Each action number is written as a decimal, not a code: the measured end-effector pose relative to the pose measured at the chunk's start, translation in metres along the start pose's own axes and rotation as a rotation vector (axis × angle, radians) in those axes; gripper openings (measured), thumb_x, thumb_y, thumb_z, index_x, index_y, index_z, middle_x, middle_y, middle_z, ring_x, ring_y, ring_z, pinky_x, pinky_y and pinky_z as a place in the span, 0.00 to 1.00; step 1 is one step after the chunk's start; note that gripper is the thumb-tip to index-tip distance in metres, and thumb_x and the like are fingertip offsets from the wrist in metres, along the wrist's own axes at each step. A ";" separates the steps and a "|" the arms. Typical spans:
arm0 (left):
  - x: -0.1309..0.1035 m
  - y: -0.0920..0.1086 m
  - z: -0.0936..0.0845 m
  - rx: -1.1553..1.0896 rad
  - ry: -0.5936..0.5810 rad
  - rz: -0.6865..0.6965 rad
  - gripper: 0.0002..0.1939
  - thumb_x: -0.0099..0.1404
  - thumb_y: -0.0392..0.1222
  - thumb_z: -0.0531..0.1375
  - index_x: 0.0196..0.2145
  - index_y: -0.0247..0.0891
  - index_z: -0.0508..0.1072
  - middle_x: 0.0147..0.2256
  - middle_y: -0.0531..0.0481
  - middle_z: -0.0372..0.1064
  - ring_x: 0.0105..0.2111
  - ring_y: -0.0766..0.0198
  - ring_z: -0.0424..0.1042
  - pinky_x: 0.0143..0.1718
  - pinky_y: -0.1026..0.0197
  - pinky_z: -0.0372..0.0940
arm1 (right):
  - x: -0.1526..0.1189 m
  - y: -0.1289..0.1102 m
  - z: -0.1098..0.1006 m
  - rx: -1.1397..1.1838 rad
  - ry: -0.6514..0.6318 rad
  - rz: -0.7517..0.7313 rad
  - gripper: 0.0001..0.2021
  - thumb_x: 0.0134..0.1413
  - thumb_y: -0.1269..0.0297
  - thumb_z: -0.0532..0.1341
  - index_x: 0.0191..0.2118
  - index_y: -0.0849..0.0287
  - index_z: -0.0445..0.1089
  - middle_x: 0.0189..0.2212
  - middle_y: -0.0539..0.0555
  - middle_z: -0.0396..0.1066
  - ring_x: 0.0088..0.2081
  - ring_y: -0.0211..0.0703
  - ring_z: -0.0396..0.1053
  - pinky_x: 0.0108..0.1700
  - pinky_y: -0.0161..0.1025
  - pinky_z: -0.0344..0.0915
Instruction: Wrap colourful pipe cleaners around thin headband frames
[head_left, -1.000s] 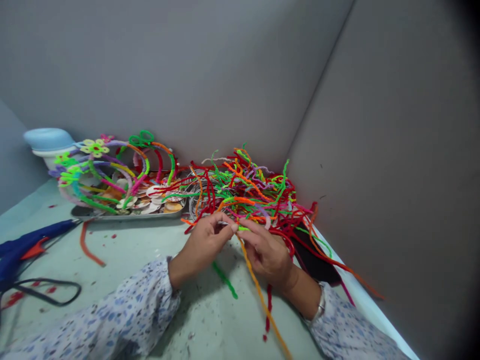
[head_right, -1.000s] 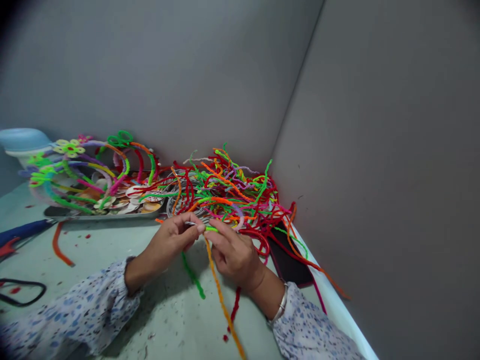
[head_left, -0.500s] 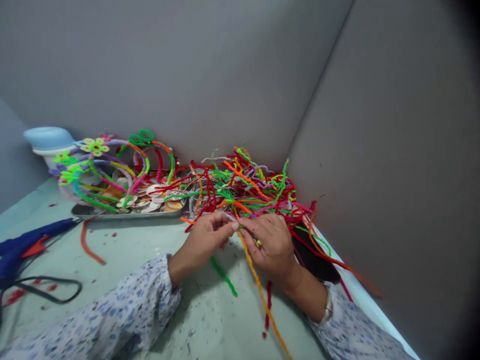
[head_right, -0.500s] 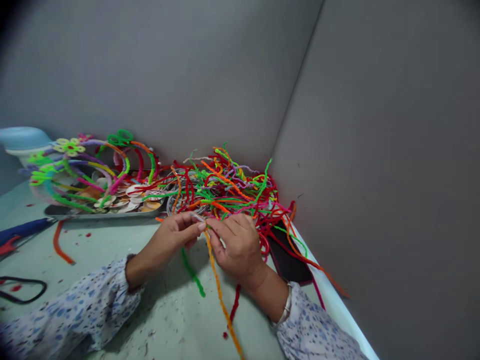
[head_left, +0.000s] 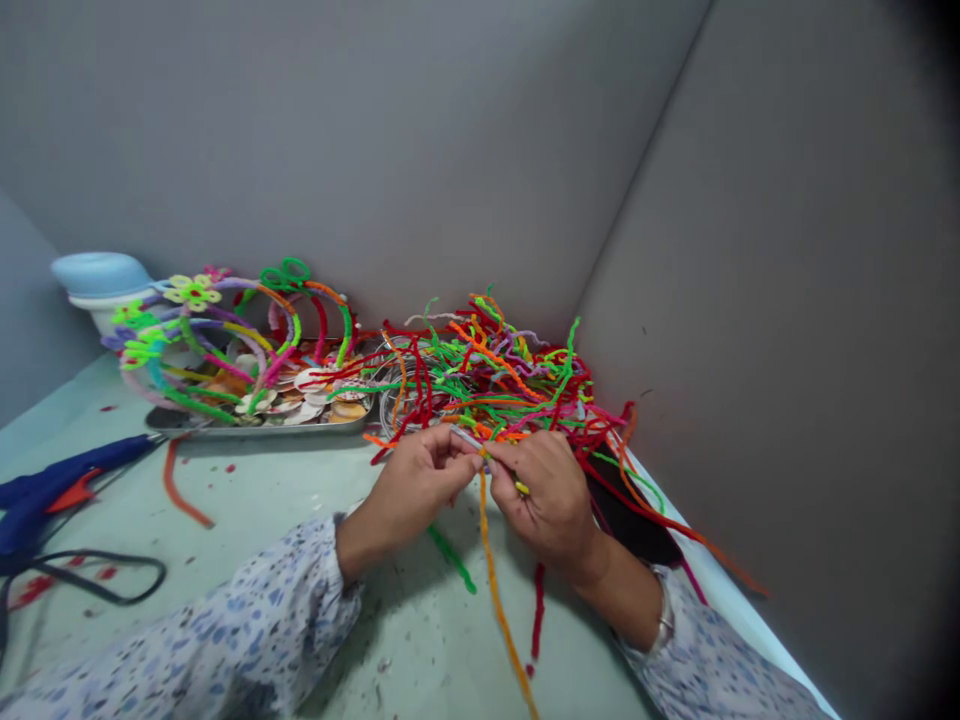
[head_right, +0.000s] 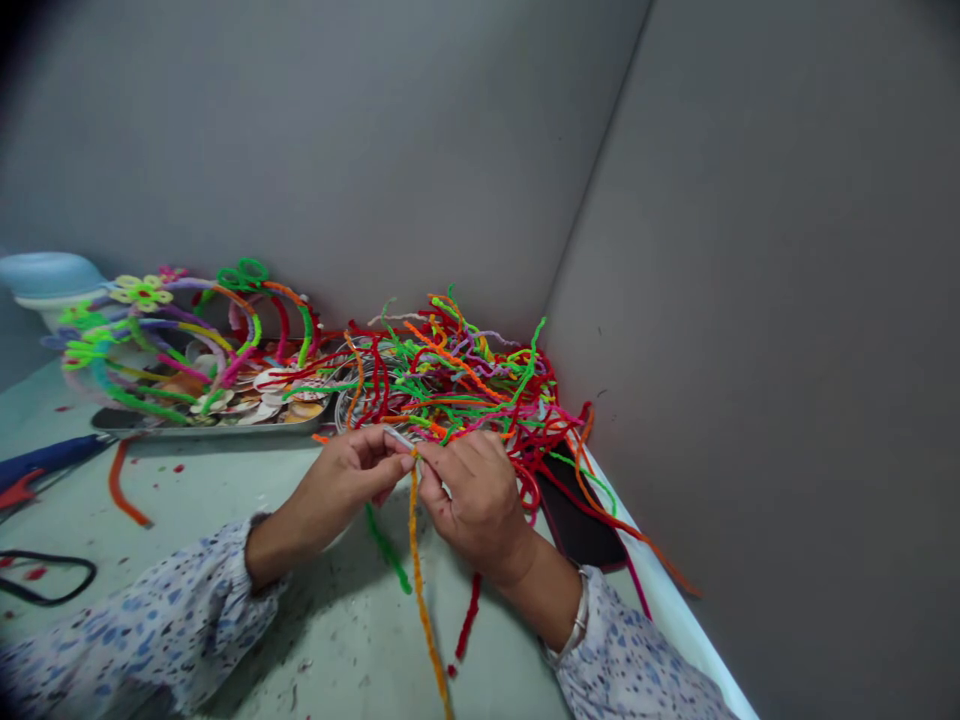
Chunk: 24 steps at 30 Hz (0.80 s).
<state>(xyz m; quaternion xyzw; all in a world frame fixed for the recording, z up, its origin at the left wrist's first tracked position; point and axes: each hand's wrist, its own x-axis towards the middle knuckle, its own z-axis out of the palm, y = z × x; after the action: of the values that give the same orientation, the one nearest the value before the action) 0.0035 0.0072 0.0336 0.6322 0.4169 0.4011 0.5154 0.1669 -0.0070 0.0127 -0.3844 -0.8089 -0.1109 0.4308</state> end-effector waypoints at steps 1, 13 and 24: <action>-0.001 0.000 0.000 -0.002 0.004 0.002 0.07 0.58 0.40 0.58 0.27 0.34 0.67 0.18 0.59 0.57 0.17 0.74 0.55 0.19 0.70 0.51 | 0.001 0.000 0.000 0.003 0.004 -0.003 0.07 0.54 0.72 0.57 0.39 0.61 0.69 0.24 0.53 0.69 0.30 0.44 0.63 0.34 0.43 0.57; -0.001 0.001 0.003 -0.035 0.016 0.016 0.07 0.59 0.40 0.58 0.28 0.34 0.66 0.20 0.58 0.58 0.18 0.74 0.56 0.19 0.69 0.53 | 0.005 -0.002 -0.005 0.140 -0.065 0.066 0.08 0.55 0.72 0.57 0.41 0.61 0.68 0.31 0.56 0.72 0.35 0.45 0.68 0.38 0.43 0.63; -0.006 0.007 0.006 -0.042 0.046 0.073 0.05 0.60 0.40 0.58 0.30 0.35 0.66 0.22 0.57 0.58 0.20 0.73 0.55 0.20 0.69 0.53 | 0.012 -0.014 -0.015 0.294 -0.005 0.206 0.09 0.56 0.73 0.56 0.42 0.58 0.66 0.34 0.53 0.72 0.36 0.39 0.71 0.39 0.35 0.66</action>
<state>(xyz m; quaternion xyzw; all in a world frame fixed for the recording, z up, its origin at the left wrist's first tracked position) 0.0076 -0.0012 0.0392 0.6266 0.3969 0.4427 0.5038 0.1626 -0.0178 0.0329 -0.3982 -0.7740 0.0544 0.4894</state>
